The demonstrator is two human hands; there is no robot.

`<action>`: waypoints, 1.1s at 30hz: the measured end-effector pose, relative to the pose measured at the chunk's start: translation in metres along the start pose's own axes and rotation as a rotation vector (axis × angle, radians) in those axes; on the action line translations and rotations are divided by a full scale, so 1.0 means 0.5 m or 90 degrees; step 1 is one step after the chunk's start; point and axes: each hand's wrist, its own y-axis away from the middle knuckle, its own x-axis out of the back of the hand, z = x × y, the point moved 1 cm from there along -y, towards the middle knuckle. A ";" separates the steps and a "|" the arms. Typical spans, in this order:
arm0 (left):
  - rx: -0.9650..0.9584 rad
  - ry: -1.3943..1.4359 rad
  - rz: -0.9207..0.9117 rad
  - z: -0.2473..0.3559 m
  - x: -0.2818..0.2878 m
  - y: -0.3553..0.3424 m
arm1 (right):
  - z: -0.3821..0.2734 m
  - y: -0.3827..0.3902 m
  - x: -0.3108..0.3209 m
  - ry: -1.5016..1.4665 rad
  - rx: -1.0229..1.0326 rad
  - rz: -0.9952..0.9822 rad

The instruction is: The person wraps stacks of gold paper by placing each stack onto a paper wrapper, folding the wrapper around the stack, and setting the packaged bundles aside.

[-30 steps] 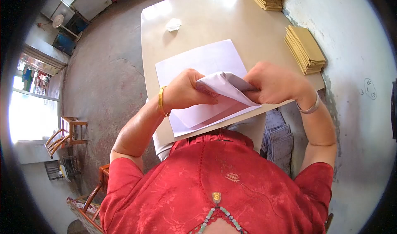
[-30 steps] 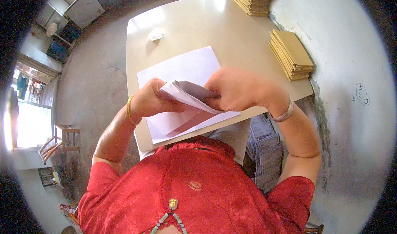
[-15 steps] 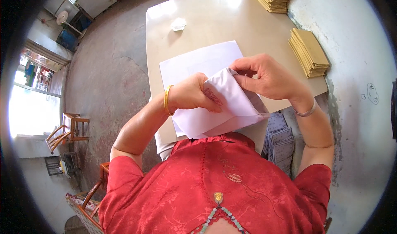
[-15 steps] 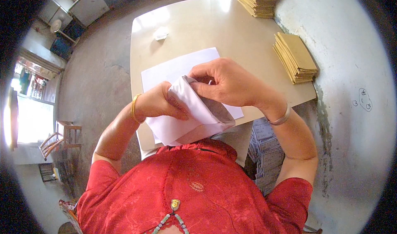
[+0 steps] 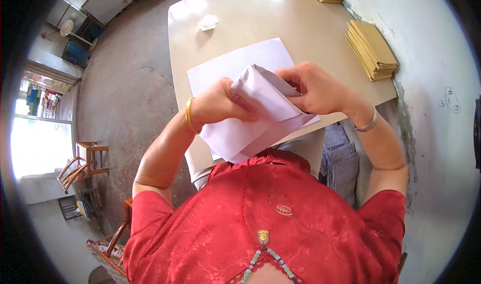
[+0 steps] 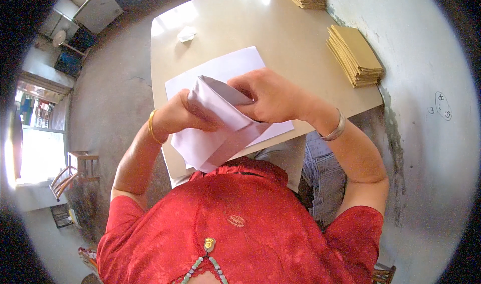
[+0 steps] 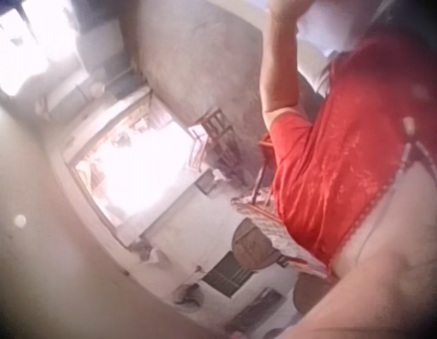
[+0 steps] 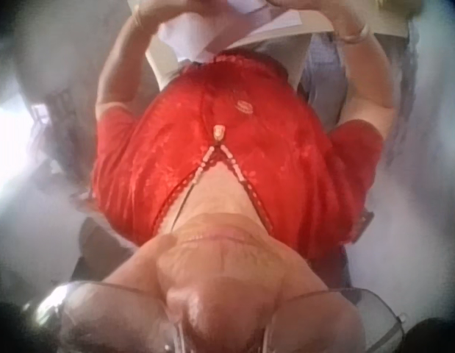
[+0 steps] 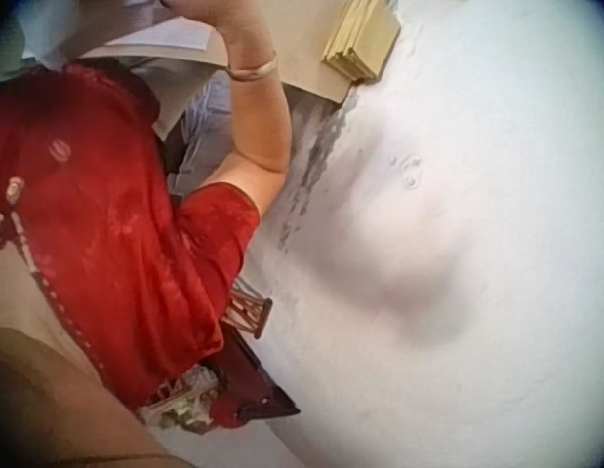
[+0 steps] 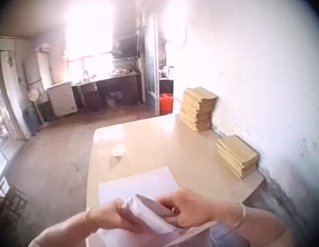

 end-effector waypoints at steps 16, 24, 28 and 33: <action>0.080 0.011 0.048 0.002 -0.005 -0.006 | -0.003 0.051 0.007 -0.183 -0.068 0.152; 0.027 0.077 0.068 -0.003 -0.003 0.000 | 0.000 0.043 -0.031 0.100 -0.030 0.263; 0.027 0.106 0.069 -0.010 0.000 0.010 | 0.004 0.041 -0.035 0.127 -0.040 0.284; 0.056 0.063 0.098 -0.005 -0.008 0.021 | 0.014 0.042 -0.033 0.148 -0.012 0.258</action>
